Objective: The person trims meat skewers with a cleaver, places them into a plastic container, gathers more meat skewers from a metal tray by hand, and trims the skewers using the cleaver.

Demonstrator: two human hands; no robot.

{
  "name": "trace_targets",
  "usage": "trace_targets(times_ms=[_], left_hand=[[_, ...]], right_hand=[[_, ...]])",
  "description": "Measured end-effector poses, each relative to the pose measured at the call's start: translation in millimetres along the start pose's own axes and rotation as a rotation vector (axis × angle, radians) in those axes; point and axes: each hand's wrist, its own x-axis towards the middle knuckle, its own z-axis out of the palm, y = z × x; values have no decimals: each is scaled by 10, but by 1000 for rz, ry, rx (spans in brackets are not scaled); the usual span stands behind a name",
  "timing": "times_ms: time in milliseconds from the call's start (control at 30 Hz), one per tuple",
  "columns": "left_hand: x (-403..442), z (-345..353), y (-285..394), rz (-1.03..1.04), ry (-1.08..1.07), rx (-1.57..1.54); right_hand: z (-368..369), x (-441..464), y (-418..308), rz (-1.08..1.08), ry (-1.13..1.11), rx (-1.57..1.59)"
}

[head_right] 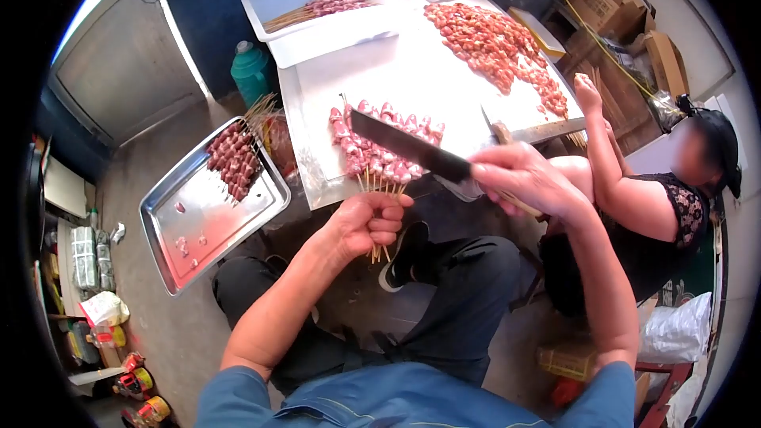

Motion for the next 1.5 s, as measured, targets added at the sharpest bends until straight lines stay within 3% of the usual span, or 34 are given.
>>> trace_targets(times_ms=[100, 167, 333, 400, 533, 833, 867, 933, 1067, 1267, 1400, 1467, 1500], left_hand=[[5, -17, 1, -1, -2, 4], [20, -27, 0, -4, -22, 6], [25, -18, -2, -17, -6, -11], [25, -19, -6, -12, -10, -23], [37, -2, -16, -10, 5, -27], [49, -13, -12, -9, -32, -3], [54, -25, -19, -9, -36, -11], [56, -25, -20, -9, -43, -23], [82, -10, -27, -13, -3, -13], [61, 1, -25, -6, -7, -12], [75, -16, -28, 4, -13, -3], [82, -38, -33, -5, -11, -3], [84, -39, -29, -15, -13, -3]], right_hand=[[202, 334, -248, -152, 4, -79], [364, 486, -377, -111, 55, 108], [223, 458, -332, -43, -79, -107], [57, 244, -233, 76, -100, -167], [-40, -76, -90, 152, -38, -25], [401, 542, -482, -125, 5, 87], [390, 542, -480, -126, 3, 89], [305, 504, -446, -37, -81, -230], [-18, 218, -258, 68, -103, -214], [36, 244, -293, -76, -20, -28], [243, 586, -507, -180, 22, -176], [271, 652, -471, -62, -50, -331], [237, 641, -397, -136, -80, -306]])
